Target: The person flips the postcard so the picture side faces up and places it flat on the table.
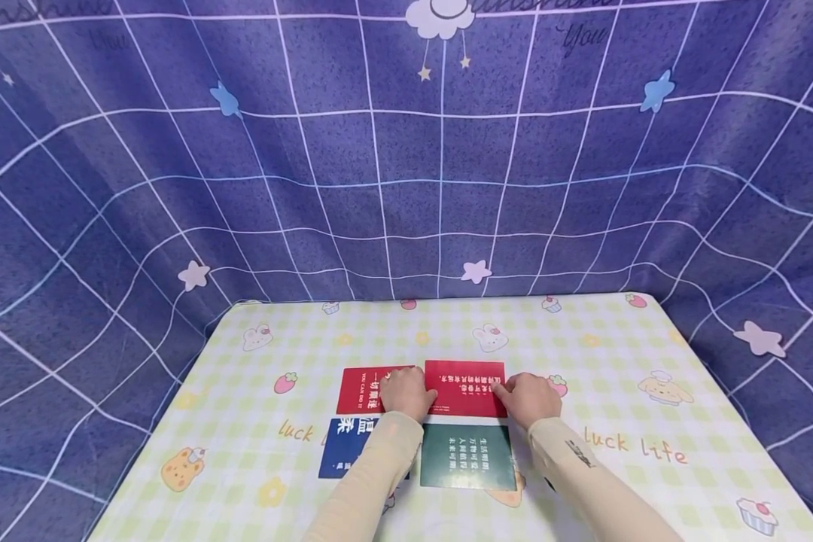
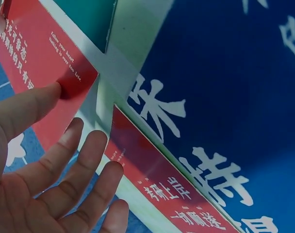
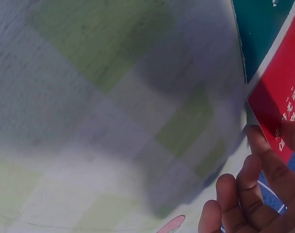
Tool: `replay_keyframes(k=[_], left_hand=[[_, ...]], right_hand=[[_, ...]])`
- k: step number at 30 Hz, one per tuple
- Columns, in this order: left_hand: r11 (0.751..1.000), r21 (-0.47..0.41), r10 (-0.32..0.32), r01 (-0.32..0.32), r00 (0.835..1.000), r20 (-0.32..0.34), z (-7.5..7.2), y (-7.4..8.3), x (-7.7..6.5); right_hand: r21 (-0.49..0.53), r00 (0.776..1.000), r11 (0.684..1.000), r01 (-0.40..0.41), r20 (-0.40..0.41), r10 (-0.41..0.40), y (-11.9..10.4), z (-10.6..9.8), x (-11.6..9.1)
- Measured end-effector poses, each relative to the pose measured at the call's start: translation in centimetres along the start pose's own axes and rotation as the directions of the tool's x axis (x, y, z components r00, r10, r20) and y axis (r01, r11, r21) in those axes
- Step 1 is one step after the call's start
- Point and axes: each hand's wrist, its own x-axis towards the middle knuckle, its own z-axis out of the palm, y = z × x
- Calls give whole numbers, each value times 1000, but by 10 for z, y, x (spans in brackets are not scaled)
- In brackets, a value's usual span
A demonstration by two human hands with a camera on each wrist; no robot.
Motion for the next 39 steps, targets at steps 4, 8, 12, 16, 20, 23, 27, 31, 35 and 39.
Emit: replay_keyframes(k=[4,8,12,16,20,23,27,31,35,39], left_hand=[[1000,31,-3,3,1000,1,-1,1,0],[999,53,1,-2,1000,6,0,2,1],[996,84,6,-7,1000,10,0,2,1],[994,104,19,-19,1000,4,0,4,1],[994,102,32,-30,999,-11,2,5,0],[993,113,36,-33,999,-28,3,6,-1],[987,158,47,-40,998,-41,4,8,-2],[979,199,48,-40,998,-37,4,11,-3],[972,233,35,-30,999,-22,5,13,-2],[966,257,29,-28,1000,-2,5,17,-2]], right_hand=[[-28,999,999,31,-21,-32,-2,1,1],[-55,997,996,65,-45,-68,-2,3,2],[-101,993,990,99,-58,-105,-2,5,4],[-178,989,977,117,-73,-131,-2,8,6],[-251,987,961,113,-86,-139,-6,10,7],[-289,986,951,107,-88,-138,-9,11,6],[-323,986,941,99,-96,-136,-11,12,5],[-337,983,936,99,-113,-144,-10,14,4],[-347,979,931,112,-122,-163,-9,16,4],[-361,979,926,114,-119,-167,-9,17,4]])
